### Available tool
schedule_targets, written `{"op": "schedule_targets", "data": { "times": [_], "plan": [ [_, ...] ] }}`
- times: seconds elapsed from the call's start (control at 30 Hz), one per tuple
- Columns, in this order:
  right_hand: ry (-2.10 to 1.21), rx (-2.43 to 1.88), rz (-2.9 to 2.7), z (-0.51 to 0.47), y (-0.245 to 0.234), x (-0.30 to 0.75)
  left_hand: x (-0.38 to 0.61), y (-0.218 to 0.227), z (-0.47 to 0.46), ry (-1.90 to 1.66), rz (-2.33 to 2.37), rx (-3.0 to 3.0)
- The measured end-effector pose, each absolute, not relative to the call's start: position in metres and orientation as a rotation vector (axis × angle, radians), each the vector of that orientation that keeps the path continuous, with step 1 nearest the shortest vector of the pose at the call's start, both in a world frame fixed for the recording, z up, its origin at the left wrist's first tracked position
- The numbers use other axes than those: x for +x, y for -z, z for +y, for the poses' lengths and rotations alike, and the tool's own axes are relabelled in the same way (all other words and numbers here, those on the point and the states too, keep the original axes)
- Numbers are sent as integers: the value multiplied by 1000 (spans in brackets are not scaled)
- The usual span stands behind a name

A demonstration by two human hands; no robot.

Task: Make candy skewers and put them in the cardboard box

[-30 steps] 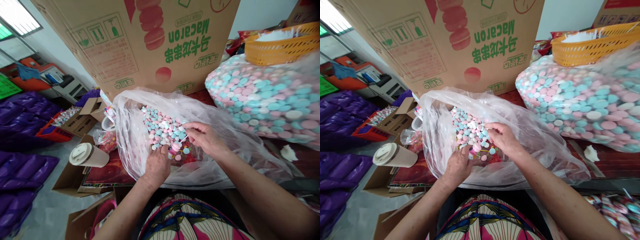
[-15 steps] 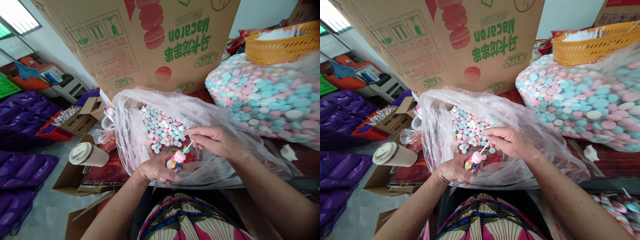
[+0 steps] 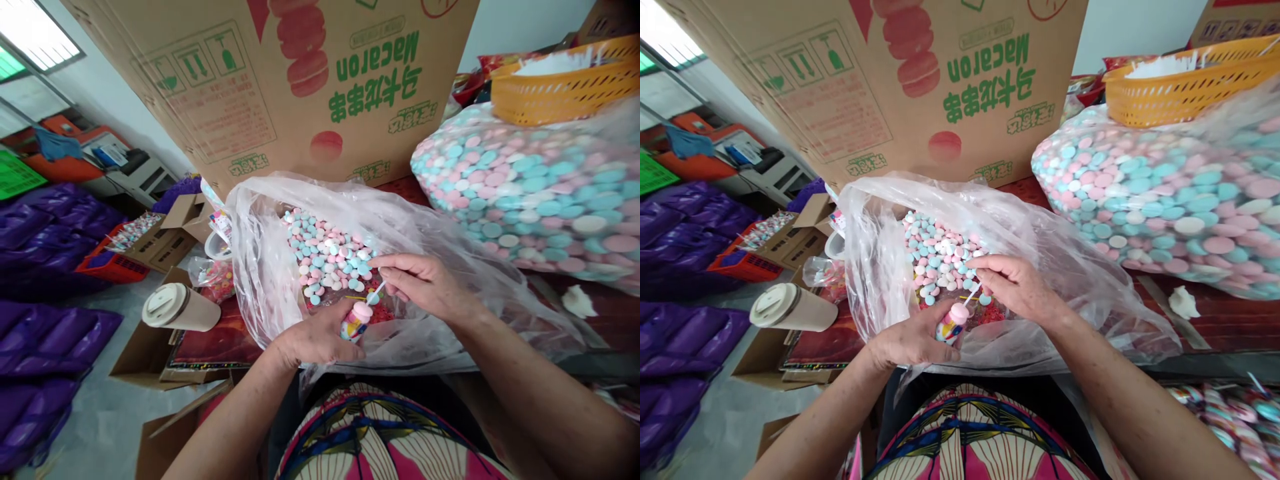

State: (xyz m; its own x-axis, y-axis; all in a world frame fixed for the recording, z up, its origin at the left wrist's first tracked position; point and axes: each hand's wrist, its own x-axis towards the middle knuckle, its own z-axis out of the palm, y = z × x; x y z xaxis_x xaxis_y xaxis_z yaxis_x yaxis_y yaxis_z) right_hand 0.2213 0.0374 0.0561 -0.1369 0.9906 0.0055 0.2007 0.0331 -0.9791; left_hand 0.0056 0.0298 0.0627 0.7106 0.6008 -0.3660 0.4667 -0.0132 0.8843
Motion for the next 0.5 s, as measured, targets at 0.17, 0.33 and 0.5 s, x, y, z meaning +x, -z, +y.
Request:
{"op": "schedule_targets", "data": {
  "times": [0.17, 0.33, 0.5],
  "plan": [
    [-1209, -1350, -1443, 36, -47, 206, 14, -63, 30, -230, 978, 1711],
    [-1215, -1284, -1474, 33, -39, 193, 19, -54, 33, -247, 1110, 1906],
    [-1103, -1273, -1389, 41, -44, 209, -1, -51, 26, -208, 1379, 1984]
  ]
}}
